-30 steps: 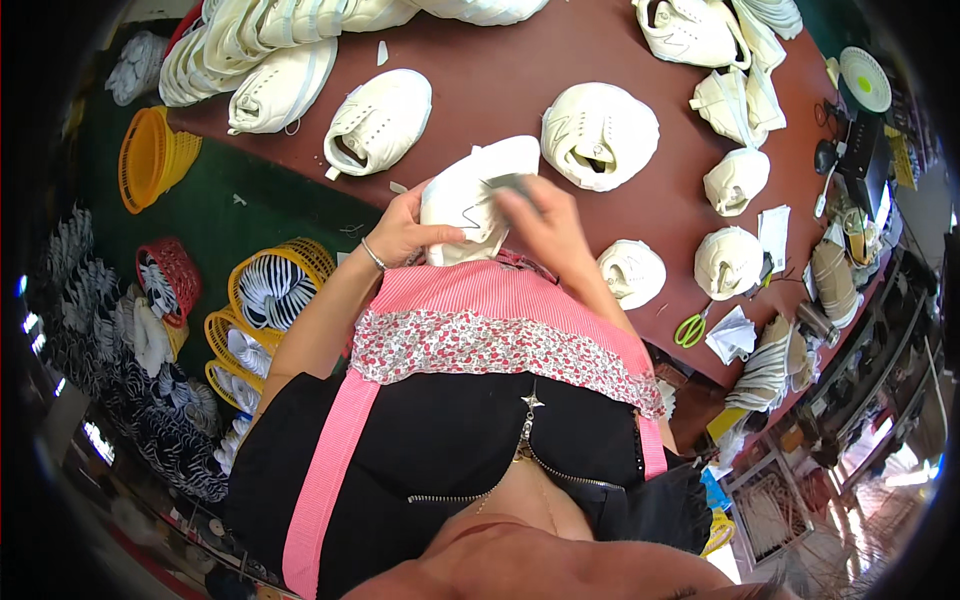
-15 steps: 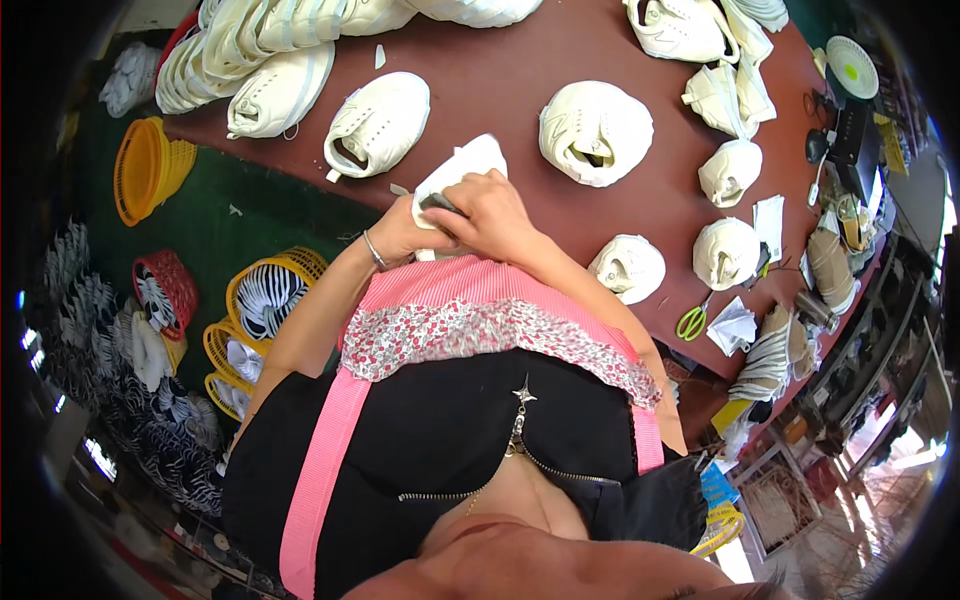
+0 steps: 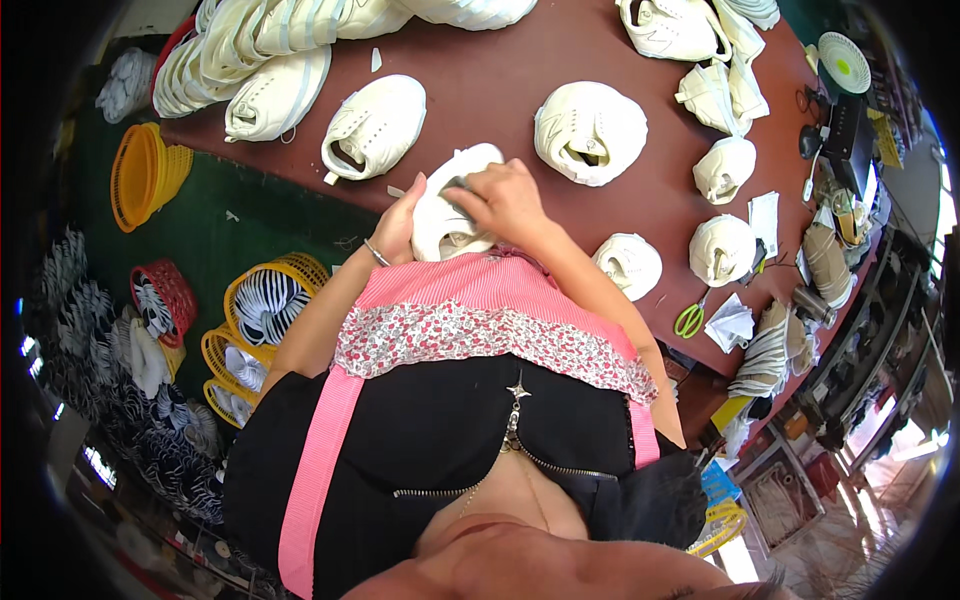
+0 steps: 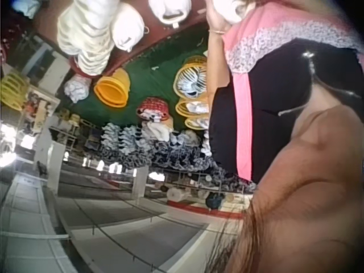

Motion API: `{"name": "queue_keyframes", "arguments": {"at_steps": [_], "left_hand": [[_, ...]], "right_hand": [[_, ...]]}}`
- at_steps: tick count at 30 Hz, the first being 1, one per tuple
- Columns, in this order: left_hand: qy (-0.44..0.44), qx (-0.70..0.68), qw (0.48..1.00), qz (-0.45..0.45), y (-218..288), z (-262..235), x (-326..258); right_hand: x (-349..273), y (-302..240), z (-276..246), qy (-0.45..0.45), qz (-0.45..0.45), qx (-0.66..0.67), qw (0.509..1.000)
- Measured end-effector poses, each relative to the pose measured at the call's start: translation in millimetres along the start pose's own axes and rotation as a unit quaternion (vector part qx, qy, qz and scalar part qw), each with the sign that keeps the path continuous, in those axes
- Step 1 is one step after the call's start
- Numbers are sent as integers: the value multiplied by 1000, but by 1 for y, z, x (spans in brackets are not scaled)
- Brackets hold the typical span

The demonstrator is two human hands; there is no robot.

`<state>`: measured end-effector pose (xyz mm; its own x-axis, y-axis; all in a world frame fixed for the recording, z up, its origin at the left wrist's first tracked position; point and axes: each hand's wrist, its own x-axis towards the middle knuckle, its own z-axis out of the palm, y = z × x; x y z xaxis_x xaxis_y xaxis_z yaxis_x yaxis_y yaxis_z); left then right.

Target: Cleaning white shoes using a small abrasive block to remove marks.

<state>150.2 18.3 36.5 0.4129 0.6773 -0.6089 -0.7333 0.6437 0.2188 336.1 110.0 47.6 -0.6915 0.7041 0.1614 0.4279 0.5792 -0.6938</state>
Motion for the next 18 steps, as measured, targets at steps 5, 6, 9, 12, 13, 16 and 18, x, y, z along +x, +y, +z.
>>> {"name": "queue_keyframes", "arguments": {"at_steps": [5,6,9,12,13,16,18], "left_hand": [[67,20,997,18,3,16,-1],[88,17,996,-19,9,21,-4],[87,-3,995,-51,6,19,-5],[60,-27,998,-14,2,5,2],[60,-29,998,-12,6,4,1],[33,-2,998,-47,12,6,-9],[45,6,997,-56,19,10,-1]], "right_hand": [[3,-11,-12,-44,41,86,994],[8,-39,-17,-22,-66,98,993],[6,-16,-5,-39,-37,-5,999],[8,20,-20,-34,34,-36,998],[10,24,-29,-51,81,-50,994],[10,-33,-31,-53,-58,63,995],[11,-38,-8,-116,-137,54,982]]}}
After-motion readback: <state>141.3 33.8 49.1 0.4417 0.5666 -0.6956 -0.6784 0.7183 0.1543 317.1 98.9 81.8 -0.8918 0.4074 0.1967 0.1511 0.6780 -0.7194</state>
